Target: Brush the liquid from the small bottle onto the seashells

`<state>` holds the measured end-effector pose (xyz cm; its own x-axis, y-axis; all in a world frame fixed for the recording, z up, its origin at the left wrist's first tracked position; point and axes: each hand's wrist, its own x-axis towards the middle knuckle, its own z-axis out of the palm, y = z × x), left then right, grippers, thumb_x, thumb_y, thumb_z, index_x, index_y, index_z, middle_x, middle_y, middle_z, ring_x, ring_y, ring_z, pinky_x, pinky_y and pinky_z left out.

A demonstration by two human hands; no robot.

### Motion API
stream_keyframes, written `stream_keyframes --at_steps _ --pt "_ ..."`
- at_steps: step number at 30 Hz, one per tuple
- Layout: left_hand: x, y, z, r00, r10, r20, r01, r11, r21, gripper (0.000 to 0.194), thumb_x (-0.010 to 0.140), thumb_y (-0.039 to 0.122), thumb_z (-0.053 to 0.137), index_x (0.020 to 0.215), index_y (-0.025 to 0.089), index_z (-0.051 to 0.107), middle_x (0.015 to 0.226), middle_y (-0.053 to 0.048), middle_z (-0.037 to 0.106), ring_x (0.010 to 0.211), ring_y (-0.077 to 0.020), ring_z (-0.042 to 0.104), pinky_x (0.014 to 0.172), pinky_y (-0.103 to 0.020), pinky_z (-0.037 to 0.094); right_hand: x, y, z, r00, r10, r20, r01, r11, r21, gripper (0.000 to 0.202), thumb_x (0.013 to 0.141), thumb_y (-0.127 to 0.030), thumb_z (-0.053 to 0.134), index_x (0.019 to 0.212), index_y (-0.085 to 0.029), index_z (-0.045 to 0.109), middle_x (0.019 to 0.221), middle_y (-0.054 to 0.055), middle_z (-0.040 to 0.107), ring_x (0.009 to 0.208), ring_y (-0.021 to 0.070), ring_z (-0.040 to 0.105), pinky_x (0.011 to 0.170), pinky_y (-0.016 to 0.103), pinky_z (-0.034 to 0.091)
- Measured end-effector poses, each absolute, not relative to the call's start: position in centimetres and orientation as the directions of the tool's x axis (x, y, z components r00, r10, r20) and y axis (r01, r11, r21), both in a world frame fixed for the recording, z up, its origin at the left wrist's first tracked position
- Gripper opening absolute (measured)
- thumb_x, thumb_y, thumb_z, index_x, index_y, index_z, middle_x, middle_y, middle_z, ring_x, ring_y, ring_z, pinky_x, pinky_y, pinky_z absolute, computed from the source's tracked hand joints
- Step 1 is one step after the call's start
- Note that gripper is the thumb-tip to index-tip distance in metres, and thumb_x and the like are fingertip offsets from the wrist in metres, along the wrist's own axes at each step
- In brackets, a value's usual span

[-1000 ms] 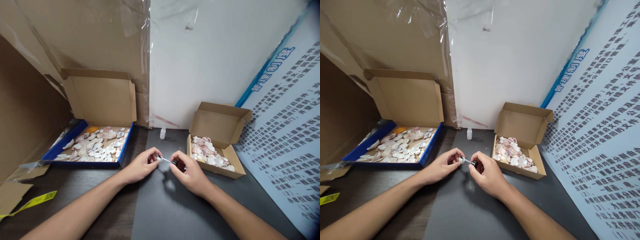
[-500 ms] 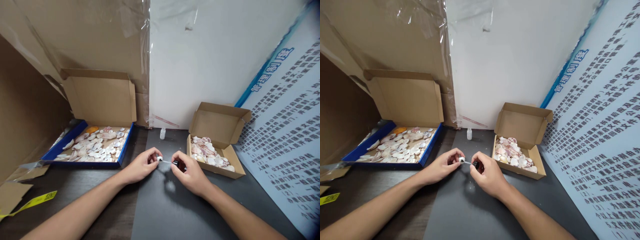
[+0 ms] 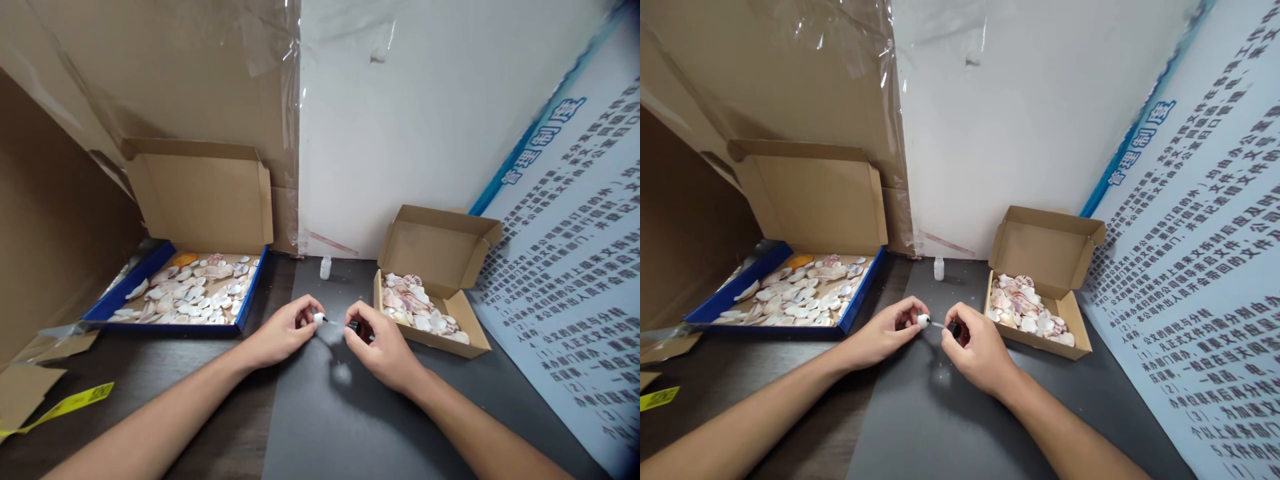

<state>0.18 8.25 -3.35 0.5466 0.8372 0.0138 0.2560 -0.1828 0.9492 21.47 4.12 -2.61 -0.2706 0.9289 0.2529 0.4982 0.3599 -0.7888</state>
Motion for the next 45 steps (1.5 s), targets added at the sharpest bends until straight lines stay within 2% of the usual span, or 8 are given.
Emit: stream_keyframes --at_steps 5,11,22,35,41,45 --pt "0.16 8.20 -3.37 0.544 0.839 0.022 0.248 -0.186 0.951 0.021 0.090 0.033 0.057 0.101 0.016 0.055 0.075 0.003 0.047 0.068 -0.0108 0.042 0.063 -0.023 0.035 21.43 4.05 -2.55 -0.290 0.915 0.281 0.454 0.390 -0.801 0.005 0.088 -0.023 0.055 0.091 -0.019 0.054 0.071 -0.003 0.051 0.061 0.0108 0.048 0.058 0.022 0.039" --pt "0.22 8.12 -3.25 0.541 0.841 0.008 0.253 -0.172 0.952 0.022 0.089 0.034 0.057 0.099 0.015 0.055 0.076 0.003 0.048 0.068 -0.0110 0.042 0.063 -0.024 0.034 21.50 4.04 -2.62 -0.308 0.919 0.246 0.488 0.375 -0.788 0.003 0.085 -0.020 0.056 0.086 -0.019 0.053 0.068 -0.004 0.050 0.058 0.0102 0.046 0.056 0.021 0.037" --pt "0.21 8.18 -3.19 0.544 0.839 0.007 0.254 -0.172 0.952 0.022 0.089 0.033 0.057 0.100 0.015 0.054 0.076 0.003 0.048 0.068 -0.0109 0.042 0.063 -0.024 0.034 21.52 4.12 -2.61 -0.310 0.923 0.226 0.496 0.360 -0.790 0.003 0.086 -0.022 0.055 0.087 -0.019 0.055 0.067 -0.004 0.051 0.059 0.0108 0.046 0.057 0.022 0.038" --pt "0.20 8.18 -3.36 0.544 0.839 0.003 0.247 -0.164 0.955 0.021 0.089 0.032 0.057 0.101 0.015 0.054 0.074 0.003 0.046 0.066 -0.0105 0.040 0.061 -0.023 0.033 21.45 4.05 -2.71 -0.265 0.919 0.292 0.460 0.386 -0.799 0.008 0.088 -0.026 0.055 0.091 -0.019 0.056 0.070 -0.003 0.053 0.061 0.0111 0.049 0.057 0.022 0.039" --pt "0.26 8.16 -3.12 0.539 0.843 0.008 0.267 -0.179 0.947 0.024 0.090 0.037 0.057 0.098 0.015 0.055 0.073 0.003 0.046 0.066 -0.0106 0.040 0.061 -0.023 0.033 21.47 4.13 -2.54 -0.291 0.921 0.258 0.491 0.375 -0.786 0.001 0.084 -0.019 0.055 0.084 -0.019 0.054 0.067 -0.004 0.050 0.058 0.0102 0.046 0.056 0.022 0.037" --pt "0.28 8.15 -3.13 0.537 0.844 0.005 0.276 -0.181 0.944 0.022 0.089 0.034 0.057 0.099 0.015 0.055 0.075 0.003 0.047 0.067 -0.0110 0.042 0.062 -0.024 0.034 21.53 3.98 -2.46 -0.288 0.915 0.283 0.457 0.391 -0.799 0.002 0.085 -0.021 0.055 0.085 -0.019 0.055 0.068 -0.004 0.050 0.058 0.0101 0.046 0.055 0.022 0.037"
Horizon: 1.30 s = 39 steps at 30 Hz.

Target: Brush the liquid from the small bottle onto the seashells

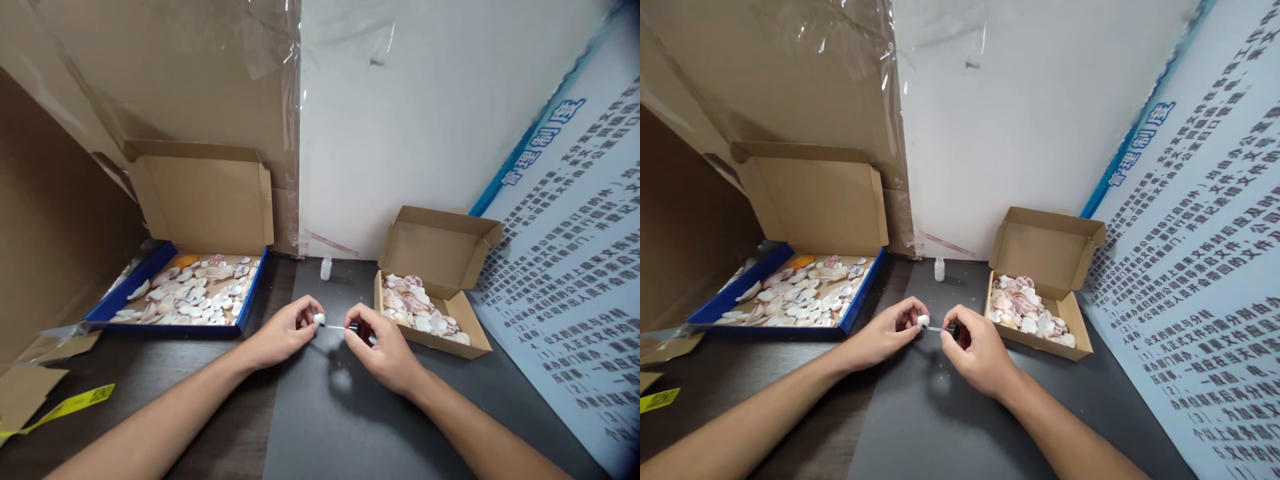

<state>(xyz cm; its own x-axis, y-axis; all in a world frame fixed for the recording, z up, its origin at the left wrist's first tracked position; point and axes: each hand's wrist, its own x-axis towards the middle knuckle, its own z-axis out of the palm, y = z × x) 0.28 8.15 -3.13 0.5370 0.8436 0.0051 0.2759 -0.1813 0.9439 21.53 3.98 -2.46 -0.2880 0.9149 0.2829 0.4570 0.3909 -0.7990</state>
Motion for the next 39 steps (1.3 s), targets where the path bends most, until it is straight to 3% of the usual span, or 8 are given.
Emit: stream_keyframes --at_steps 5,39 --pt "0.24 8.23 -3.27 0.535 0.845 0.009 0.276 -0.185 0.943 0.018 0.088 0.029 0.056 0.099 0.015 0.055 0.076 0.002 0.048 0.068 -0.0112 0.043 0.063 -0.024 0.035 21.46 3.93 -2.60 -0.300 0.911 0.284 0.452 0.397 -0.799 0.004 0.087 -0.023 0.056 0.088 -0.019 0.056 0.069 -0.003 0.051 0.059 0.0104 0.047 0.057 0.022 0.038" --pt "0.28 8.06 -3.04 0.528 0.849 0.010 0.272 -0.180 0.945 0.023 0.089 0.037 0.058 0.098 0.016 0.054 0.074 0.003 0.048 0.067 -0.0107 0.042 0.062 -0.023 0.034 21.35 4.07 -2.43 -0.293 0.914 0.280 0.502 0.396 -0.769 0.002 0.086 -0.021 0.057 0.088 -0.019 0.057 0.069 -0.002 0.054 0.059 0.0110 0.049 0.057 0.022 0.039"
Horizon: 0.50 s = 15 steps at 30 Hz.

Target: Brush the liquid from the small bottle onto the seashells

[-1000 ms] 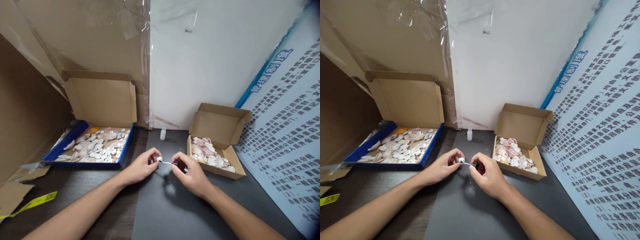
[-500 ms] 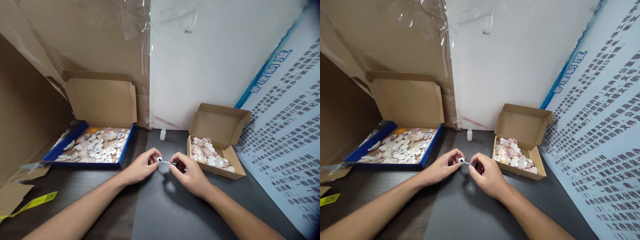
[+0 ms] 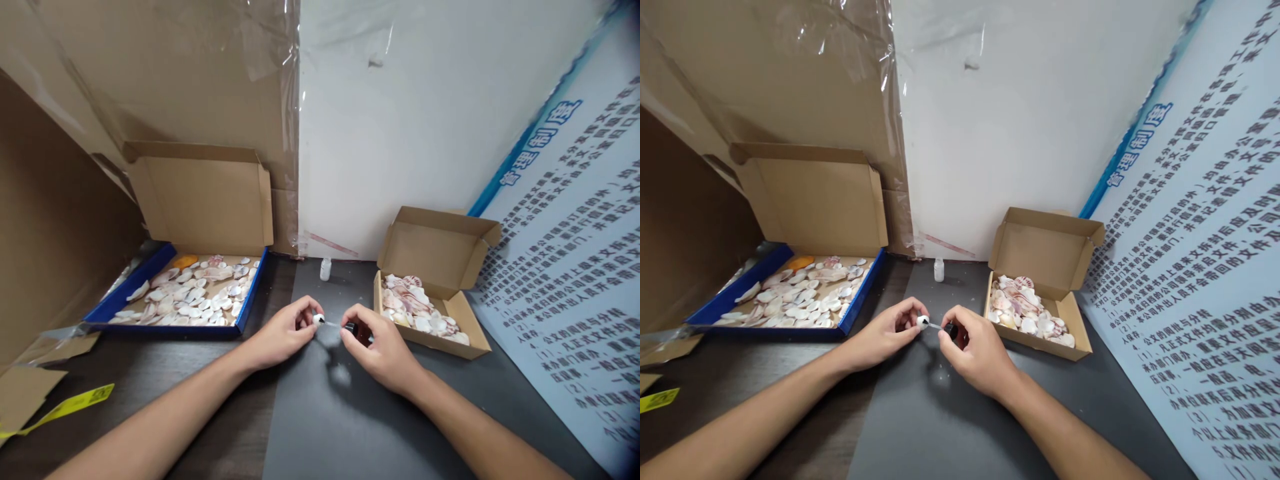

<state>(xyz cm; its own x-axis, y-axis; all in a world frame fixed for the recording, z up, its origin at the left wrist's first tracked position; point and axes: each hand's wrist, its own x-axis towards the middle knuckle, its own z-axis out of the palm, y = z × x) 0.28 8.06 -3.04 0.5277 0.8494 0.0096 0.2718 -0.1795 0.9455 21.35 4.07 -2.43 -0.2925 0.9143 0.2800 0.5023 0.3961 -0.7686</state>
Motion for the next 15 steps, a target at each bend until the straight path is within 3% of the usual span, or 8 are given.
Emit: stream_keyframes --at_steps 15 --pt "0.36 8.12 -3.18 0.515 0.857 0.004 0.261 -0.162 0.952 0.026 0.088 0.040 0.059 0.097 0.016 0.053 0.075 0.003 0.048 0.067 -0.0104 0.043 0.062 -0.023 0.035 21.41 4.14 -2.66 -0.266 0.920 0.288 0.508 0.388 -0.769 0.002 0.086 -0.021 0.056 0.087 -0.019 0.057 0.070 -0.002 0.054 0.060 0.0114 0.049 0.057 0.022 0.039"
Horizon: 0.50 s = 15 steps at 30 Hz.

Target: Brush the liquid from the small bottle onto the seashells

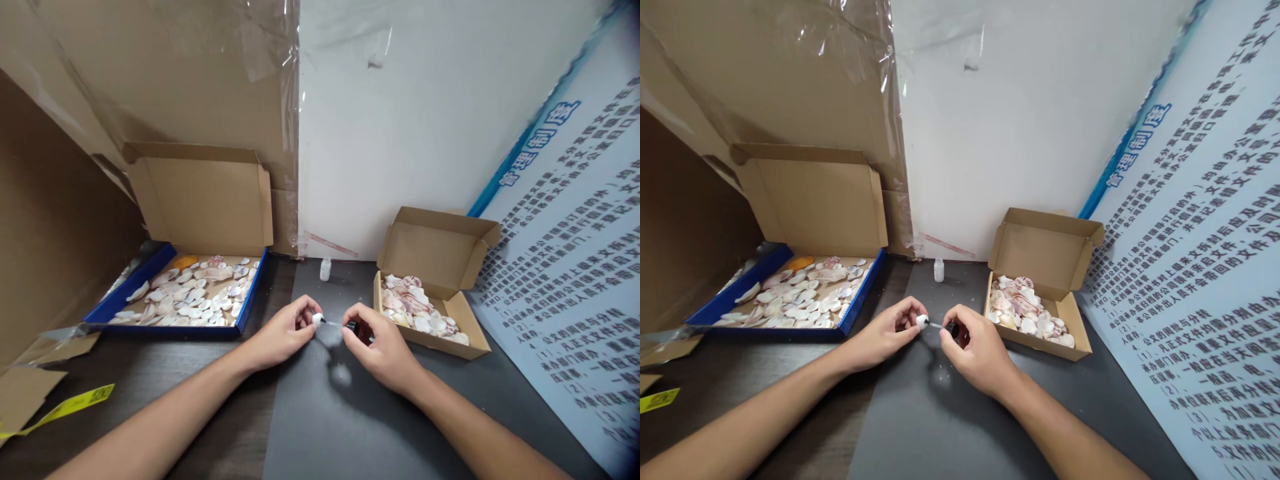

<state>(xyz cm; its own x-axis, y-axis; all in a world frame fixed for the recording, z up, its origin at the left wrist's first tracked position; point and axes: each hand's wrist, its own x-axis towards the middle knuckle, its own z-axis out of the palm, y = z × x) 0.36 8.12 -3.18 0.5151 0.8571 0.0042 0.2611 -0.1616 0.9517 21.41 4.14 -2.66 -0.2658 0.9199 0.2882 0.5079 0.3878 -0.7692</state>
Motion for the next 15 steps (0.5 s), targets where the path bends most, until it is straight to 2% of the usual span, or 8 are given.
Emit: stream_keyframes --at_steps 8,15 --pt "0.29 8.07 -3.20 0.506 0.862 0.011 0.249 -0.158 0.955 0.026 0.088 0.039 0.059 0.098 0.016 0.051 0.076 0.003 0.048 0.067 -0.0104 0.043 0.062 -0.022 0.036 21.34 4.06 -2.68 -0.300 0.899 0.318 0.473 0.430 -0.769 0.008 0.090 -0.025 0.055 0.095 -0.020 0.059 0.074 0.000 0.056 0.063 0.0121 0.051 0.058 0.023 0.040" --pt "0.26 8.12 -3.35 0.519 0.854 0.019 0.253 -0.174 0.952 0.024 0.089 0.038 0.058 0.097 0.016 0.052 0.077 0.002 0.049 0.068 -0.0105 0.043 0.063 -0.023 0.036 21.39 4.13 -2.69 -0.255 0.922 0.292 0.496 0.384 -0.779 0.002 0.087 -0.021 0.056 0.087 -0.019 0.056 0.070 -0.002 0.053 0.060 0.0112 0.049 0.056 0.022 0.038"
